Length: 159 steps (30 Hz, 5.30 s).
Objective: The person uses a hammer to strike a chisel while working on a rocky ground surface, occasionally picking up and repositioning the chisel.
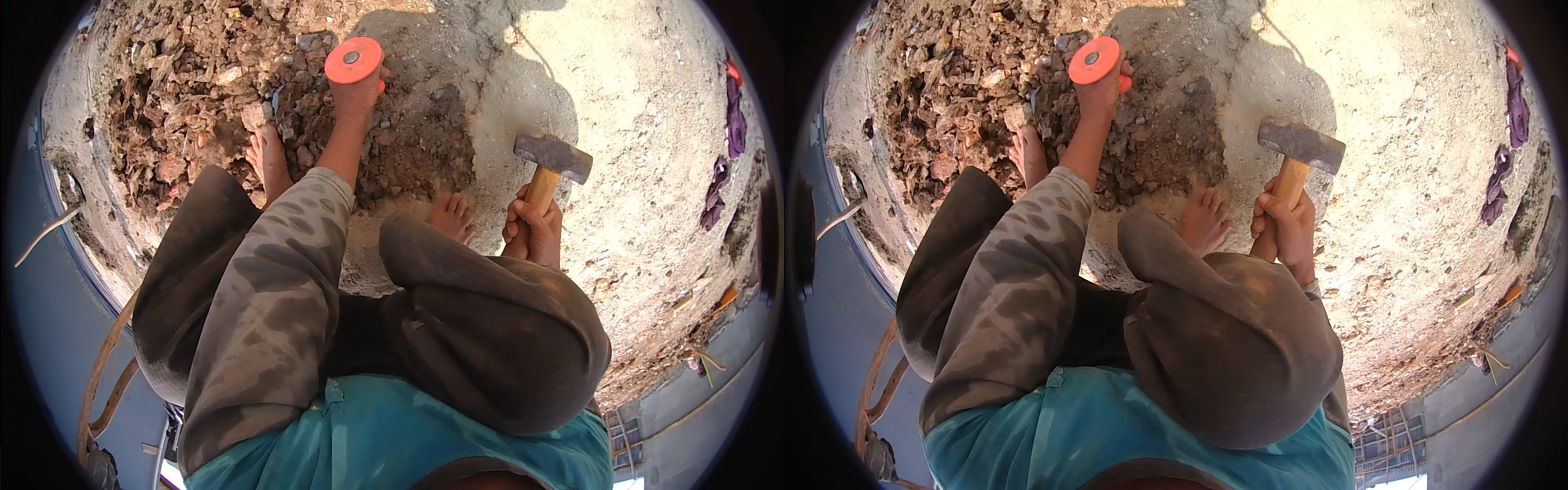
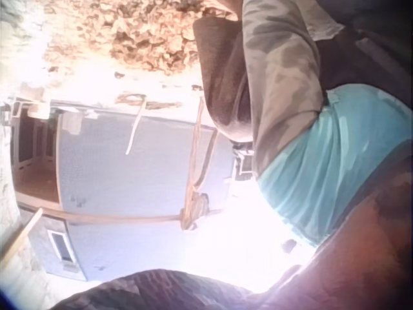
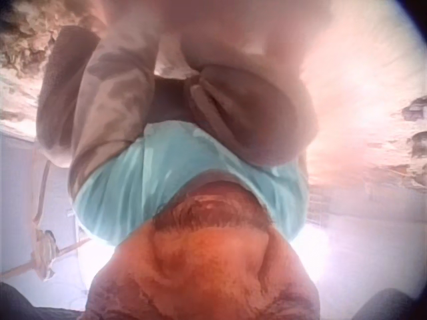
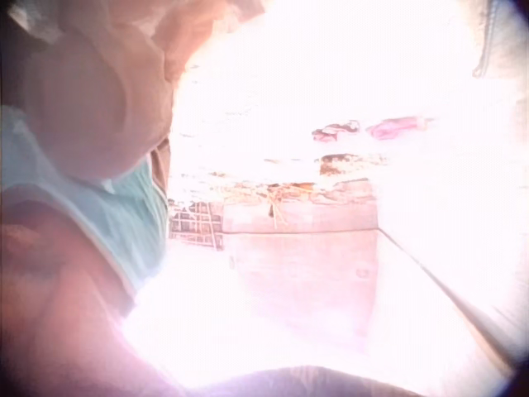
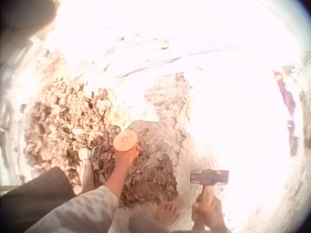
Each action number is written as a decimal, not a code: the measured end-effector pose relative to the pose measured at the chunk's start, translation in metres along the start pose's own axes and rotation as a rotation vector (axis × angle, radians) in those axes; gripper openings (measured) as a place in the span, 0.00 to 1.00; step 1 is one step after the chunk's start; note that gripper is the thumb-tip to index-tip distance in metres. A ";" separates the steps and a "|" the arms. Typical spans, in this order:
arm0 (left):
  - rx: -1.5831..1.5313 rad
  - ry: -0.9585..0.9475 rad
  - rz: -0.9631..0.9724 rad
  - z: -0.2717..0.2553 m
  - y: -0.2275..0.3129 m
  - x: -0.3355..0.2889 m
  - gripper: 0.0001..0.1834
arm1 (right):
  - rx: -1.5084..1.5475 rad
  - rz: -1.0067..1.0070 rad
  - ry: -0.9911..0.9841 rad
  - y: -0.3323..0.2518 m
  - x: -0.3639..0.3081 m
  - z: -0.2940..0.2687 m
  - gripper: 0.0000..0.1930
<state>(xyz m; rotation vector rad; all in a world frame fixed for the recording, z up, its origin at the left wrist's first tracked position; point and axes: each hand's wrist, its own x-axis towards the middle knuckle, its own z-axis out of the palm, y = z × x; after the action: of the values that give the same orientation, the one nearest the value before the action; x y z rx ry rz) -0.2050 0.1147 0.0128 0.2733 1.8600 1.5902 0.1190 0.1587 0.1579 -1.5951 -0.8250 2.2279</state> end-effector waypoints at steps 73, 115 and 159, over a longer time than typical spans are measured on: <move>0.379 -0.170 0.245 0.046 -0.009 0.054 0.17 | -0.856 -0.791 -0.159 -0.192 0.026 0.175 0.11; 0.384 -0.075 0.266 0.031 -0.008 -0.095 0.21 | -0.684 -0.260 -0.192 -0.105 0.062 0.127 0.14; -0.035 -0.236 0.190 0.059 -0.025 0.064 0.14 | -1.192 -0.503 -0.309 -0.119 0.142 0.149 0.17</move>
<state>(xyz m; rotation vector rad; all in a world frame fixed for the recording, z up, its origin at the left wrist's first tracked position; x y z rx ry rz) -0.2113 0.1912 -0.0351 0.6110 1.6632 1.6352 -0.0817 0.2859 0.1534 -1.0896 -2.6077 1.6142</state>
